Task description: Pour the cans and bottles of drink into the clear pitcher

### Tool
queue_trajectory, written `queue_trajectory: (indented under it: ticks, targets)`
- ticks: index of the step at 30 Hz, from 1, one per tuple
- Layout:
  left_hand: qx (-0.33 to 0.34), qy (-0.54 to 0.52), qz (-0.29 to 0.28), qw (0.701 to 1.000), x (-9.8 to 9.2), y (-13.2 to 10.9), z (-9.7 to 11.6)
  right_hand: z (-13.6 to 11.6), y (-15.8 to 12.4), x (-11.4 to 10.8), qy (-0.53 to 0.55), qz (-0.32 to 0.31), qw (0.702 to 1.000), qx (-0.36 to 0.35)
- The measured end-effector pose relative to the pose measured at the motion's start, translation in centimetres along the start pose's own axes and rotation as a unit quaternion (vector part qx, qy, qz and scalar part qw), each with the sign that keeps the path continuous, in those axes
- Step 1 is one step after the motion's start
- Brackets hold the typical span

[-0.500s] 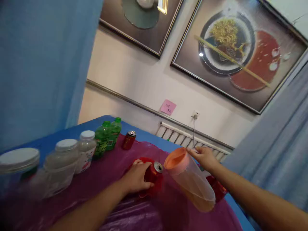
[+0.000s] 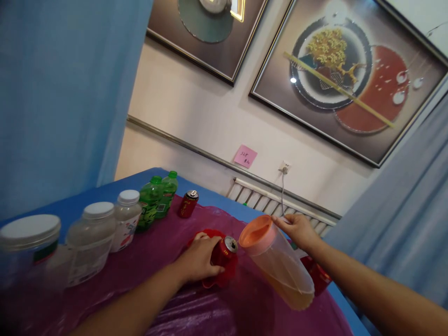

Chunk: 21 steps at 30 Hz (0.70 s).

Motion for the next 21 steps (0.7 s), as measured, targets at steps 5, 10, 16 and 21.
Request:
queue_trajectory:
  ticks: [5, 10, 16, 21]
  targets:
    - [-0.004, 0.006, 0.0, 1.0, -0.23, -0.09, 0.1, 0.01, -0.03, 0.04, -0.004, 0.002, 1.0, -0.002]
    - [-0.001, 0.006, -0.002, 1.0, -0.24, -0.1, 0.16, -0.06, -0.26, 0.04, -0.01, 0.003, 1.0, 0.0]
    - [-0.002, 0.007, -0.002, 1.0, -0.18, -0.13, 0.04, -0.37, -0.35, 0.12, -0.024, 0.001, 1.0, -0.014]
    - [-0.001, 0.002, -0.002, 1.0, 0.0, -0.04, 0.0, -0.05, -0.5, 0.54, -0.018, -0.01, 1.0, 0.01]
Point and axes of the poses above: each hand's wrist, its own y-axis towards the middle knuckle, its own x-axis out of the palm, z = x × y, the point moved 8 cm from there along y, towards the middle knuckle, and after that the axes turned 15 degrees about y, right-handed, at the moved point
